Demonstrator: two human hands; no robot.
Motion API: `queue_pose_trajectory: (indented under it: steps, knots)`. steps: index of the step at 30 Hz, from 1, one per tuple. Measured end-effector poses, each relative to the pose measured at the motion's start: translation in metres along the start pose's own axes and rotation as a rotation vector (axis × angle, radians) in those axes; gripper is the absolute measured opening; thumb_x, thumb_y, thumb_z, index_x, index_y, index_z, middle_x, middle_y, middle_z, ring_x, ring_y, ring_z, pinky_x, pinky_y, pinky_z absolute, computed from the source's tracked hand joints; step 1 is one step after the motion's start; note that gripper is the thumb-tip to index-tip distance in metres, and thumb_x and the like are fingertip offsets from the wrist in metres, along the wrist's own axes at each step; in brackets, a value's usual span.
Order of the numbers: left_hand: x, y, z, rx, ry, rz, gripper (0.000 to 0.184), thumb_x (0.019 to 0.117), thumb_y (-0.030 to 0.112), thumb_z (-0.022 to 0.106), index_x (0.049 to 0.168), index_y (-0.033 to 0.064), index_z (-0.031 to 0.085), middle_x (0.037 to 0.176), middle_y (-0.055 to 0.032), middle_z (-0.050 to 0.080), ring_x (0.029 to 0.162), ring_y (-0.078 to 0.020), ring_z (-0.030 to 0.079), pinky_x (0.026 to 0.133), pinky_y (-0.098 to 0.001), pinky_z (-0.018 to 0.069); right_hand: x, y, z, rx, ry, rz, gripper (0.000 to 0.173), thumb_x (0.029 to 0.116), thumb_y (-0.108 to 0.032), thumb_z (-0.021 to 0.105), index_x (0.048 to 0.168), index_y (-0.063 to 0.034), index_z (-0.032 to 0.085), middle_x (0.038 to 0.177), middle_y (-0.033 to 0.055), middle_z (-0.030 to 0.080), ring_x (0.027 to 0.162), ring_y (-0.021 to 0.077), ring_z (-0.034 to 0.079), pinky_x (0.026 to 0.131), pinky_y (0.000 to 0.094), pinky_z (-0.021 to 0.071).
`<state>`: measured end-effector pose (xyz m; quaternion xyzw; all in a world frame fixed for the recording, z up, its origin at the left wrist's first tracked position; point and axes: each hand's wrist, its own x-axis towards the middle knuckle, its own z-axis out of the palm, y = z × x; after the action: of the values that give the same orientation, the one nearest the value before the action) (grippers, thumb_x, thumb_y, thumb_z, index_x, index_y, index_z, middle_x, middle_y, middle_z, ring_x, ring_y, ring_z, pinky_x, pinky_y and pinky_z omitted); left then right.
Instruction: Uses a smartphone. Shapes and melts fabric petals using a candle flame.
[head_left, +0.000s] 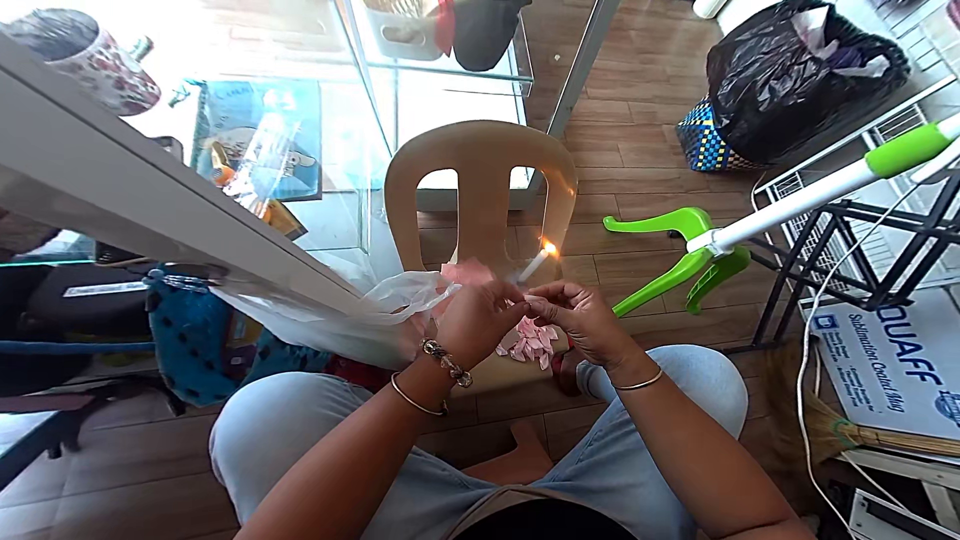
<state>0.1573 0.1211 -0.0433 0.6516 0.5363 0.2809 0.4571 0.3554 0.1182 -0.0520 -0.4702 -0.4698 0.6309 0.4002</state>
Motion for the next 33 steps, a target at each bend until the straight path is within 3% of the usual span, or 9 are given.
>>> queue_pose_trajectory:
  steps: [2,6,10,21,33]
  knots:
    - [0.0,0.0,0.0,-0.002,-0.003,-0.02,0.013,0.0962,0.02,0.074,0.103,0.0091,0.073,0.065,0.0002,0.058,0.053,-0.0099,0.049,0.053,-0.029,0.0444,0.002,-0.002,0.002,0.019,0.058,0.055,0.018,0.0941,-0.001,0.07,0.112,-0.0003,0.07,0.093,0.009,0.073,0.078,0.0149,0.072,0.075,0.0297,0.0621]
    - [0.001,0.001,-0.002,0.024,-0.003,-0.056,0.017,0.097,0.023,0.073,0.108,0.0106,0.073,0.065,-0.0006,0.057,0.053,-0.0117,0.049,0.054,-0.0318,0.0445,0.017,0.005,-0.006,0.067,0.246,0.136,0.03,0.0985,-0.005,0.065,0.126,-0.0062,0.053,0.094,0.0087,0.073,0.075,0.0152,0.072,0.071,0.0296,0.0609]
    - [0.0,0.0,-0.003,0.035,-0.013,-0.071,0.015,0.0969,0.023,0.073,0.107,0.0116,0.074,0.065,-0.001,0.058,0.052,-0.0123,0.049,0.053,-0.0331,0.045,0.03,0.017,-0.014,0.127,0.438,0.169,0.02,0.0963,-0.011,0.07,0.114,-0.0082,0.061,0.092,0.0029,0.07,0.074,0.0099,0.07,0.072,0.0247,0.0593]
    - [0.0,0.001,-0.003,0.068,-0.046,-0.088,0.016,0.0964,0.025,0.074,0.106,0.0123,0.074,0.066,-0.0006,0.058,0.053,-0.0125,0.051,0.054,-0.0332,0.0458,0.034,0.014,-0.01,0.084,0.456,0.182,0.02,0.0968,-0.014,0.071,0.115,-0.0086,0.066,0.094,0.0006,0.07,0.073,0.0069,0.068,0.072,0.0226,0.0588]
    - [-0.001,-0.001,-0.001,0.076,-0.052,-0.083,0.013,0.0962,0.024,0.074,0.103,0.0124,0.074,0.064,-0.0007,0.058,0.051,-0.0126,0.05,0.05,-0.0322,0.0446,0.028,0.016,-0.009,0.216,0.451,0.194,0.024,0.0991,-0.018,0.069,0.121,-0.0109,0.06,0.098,0.0018,0.068,0.074,0.0084,0.069,0.071,0.0234,0.0589]
